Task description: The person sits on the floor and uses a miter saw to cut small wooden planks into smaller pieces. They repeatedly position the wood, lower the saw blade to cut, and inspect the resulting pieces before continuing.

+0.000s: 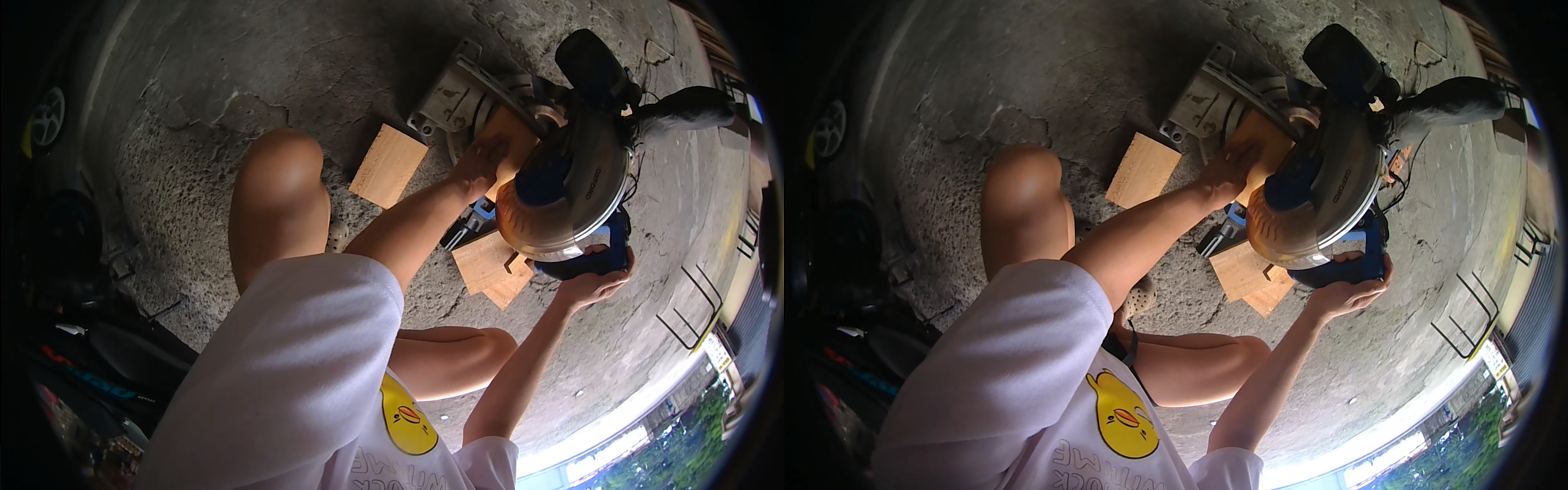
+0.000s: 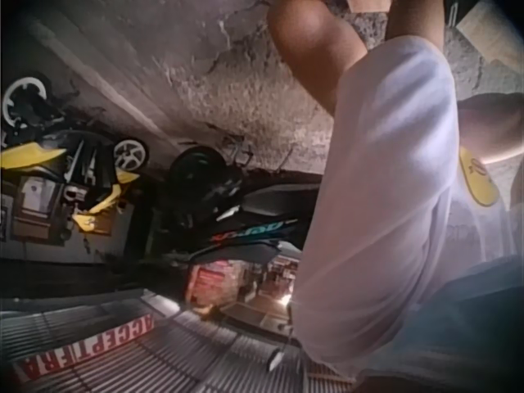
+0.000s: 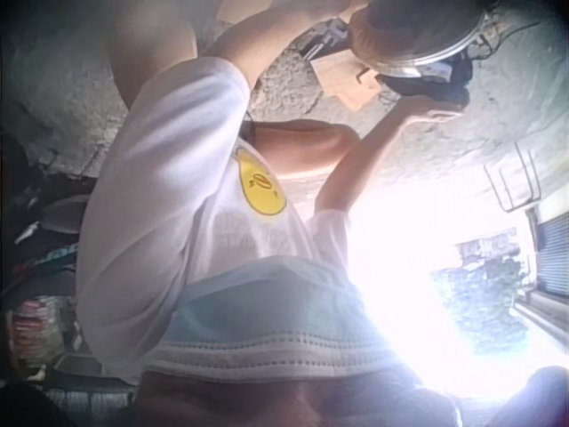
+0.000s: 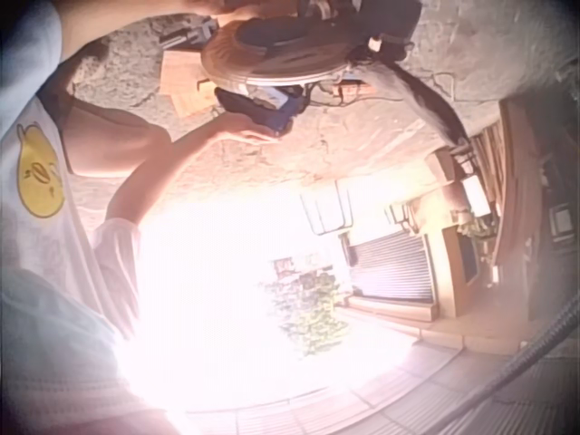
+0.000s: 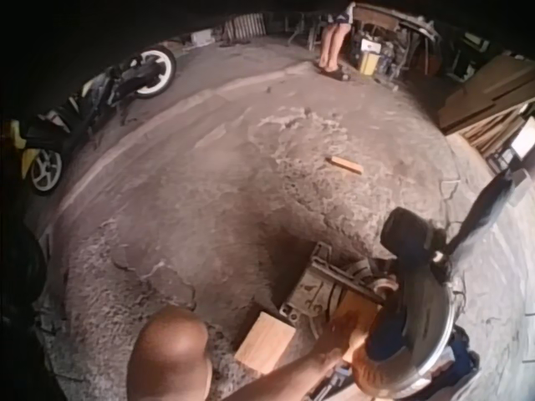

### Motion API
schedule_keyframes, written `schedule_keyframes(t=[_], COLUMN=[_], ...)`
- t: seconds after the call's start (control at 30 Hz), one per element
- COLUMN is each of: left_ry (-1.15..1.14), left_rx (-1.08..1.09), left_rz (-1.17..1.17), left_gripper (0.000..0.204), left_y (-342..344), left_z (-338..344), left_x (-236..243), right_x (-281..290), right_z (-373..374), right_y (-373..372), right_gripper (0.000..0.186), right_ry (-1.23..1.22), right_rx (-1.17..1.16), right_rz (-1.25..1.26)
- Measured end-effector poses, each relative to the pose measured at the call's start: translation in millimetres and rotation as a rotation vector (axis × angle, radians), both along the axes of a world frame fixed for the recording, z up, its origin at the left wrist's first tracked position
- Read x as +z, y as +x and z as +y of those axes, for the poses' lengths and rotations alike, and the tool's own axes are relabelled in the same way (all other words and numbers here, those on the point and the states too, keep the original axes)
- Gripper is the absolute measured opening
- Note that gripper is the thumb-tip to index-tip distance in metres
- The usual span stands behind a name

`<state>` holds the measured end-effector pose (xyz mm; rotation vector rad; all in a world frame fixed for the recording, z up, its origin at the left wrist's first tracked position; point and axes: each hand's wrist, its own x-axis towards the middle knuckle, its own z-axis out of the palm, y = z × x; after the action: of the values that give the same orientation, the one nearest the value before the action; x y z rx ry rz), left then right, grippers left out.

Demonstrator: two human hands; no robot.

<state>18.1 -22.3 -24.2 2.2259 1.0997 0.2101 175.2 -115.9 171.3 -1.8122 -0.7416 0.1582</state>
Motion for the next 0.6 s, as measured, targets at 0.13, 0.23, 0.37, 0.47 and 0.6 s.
schedule_keyframes(t=[0.13,0.23,0.37,0.47,0.6], left_ry=[0.063,0.0,-0.153,-0.166,-0.182], left_rx=[0.044,0.086,0.153,0.14,0.143], left_rz=[-0.002,-0.044,-0.14,-0.149,-0.144], left_gripper=[0.055,0.055,0.055,0.053,0.052], left_y=[-11,-9,-9,-10,-11], left_z=[1,1,3,5,5], left_x=[-5,2,5,6,9], right_x=[-1,-4,-6,-11,-15], right_z=[6,3,2,-1,-4], right_y=[-8,-8,-10,-8,-7], right_gripper=[0.061,0.061,0.061,0.061,0.061], right_ry=[0.003,0.006,0.02,0.019,0.006], right_rx=[0.022,0.008,0.004,0.007,0.006], right_rz=[0.007,-0.003,-0.027,-0.044,-0.078])
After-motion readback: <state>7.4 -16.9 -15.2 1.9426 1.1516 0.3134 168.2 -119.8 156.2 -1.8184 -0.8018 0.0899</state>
